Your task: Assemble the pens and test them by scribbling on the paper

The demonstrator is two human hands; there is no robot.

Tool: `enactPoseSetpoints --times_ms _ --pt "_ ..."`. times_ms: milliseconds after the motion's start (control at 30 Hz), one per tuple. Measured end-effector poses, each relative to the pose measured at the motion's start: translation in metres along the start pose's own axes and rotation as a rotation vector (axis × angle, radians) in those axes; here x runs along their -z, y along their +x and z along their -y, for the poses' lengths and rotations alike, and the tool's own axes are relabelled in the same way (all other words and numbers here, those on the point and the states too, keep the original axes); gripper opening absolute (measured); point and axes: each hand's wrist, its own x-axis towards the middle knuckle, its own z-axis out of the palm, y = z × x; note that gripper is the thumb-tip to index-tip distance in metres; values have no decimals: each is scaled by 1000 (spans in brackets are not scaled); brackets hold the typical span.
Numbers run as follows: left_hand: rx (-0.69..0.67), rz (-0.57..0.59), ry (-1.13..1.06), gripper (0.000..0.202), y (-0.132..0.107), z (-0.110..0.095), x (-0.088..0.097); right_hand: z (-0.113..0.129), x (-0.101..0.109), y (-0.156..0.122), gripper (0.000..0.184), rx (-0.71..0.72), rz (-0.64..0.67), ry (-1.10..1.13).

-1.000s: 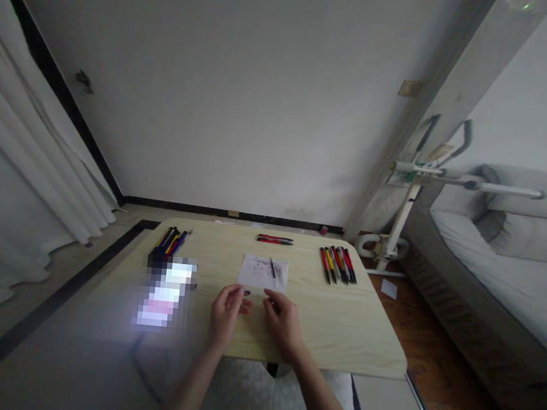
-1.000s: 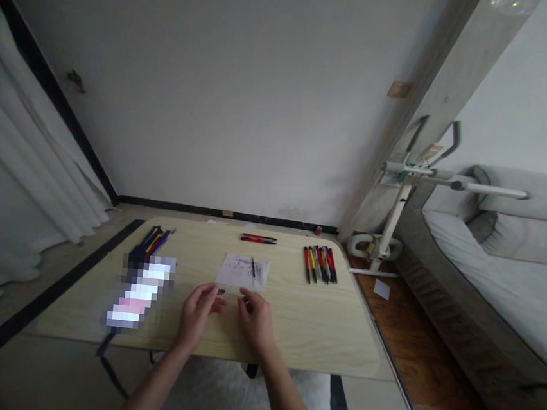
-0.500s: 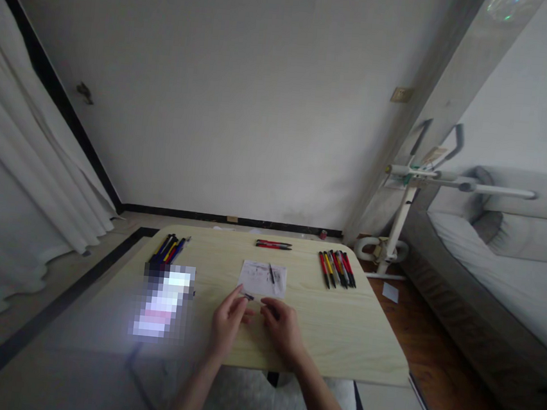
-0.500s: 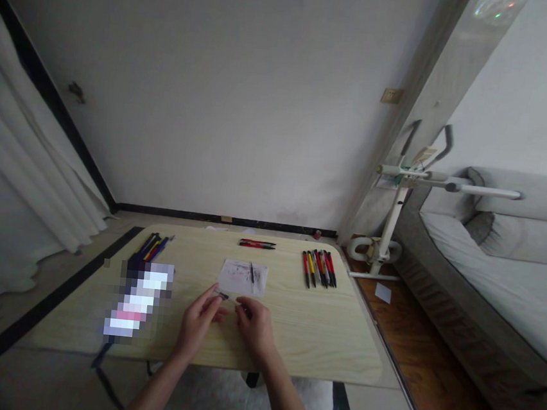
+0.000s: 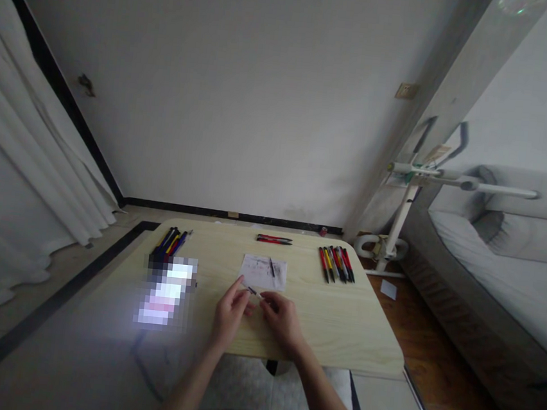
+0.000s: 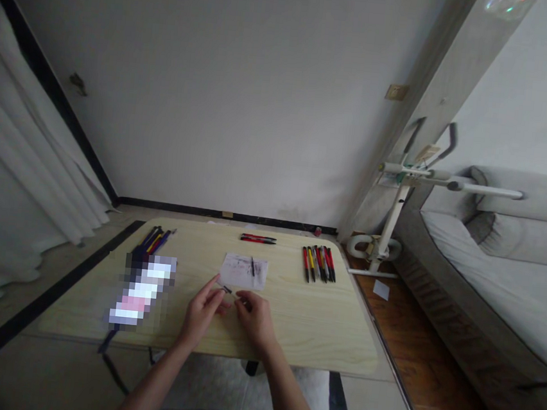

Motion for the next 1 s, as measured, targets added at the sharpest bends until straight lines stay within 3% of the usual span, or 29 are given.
enactPoseSetpoints --times_ms 700,1000 --pt "-21 11 20 45 -1 0 1 1 1 -1 24 32 -7 -24" --pt "1 -35 -48 44 0 -1 0 -2 0 -1 24 6 -9 -24"
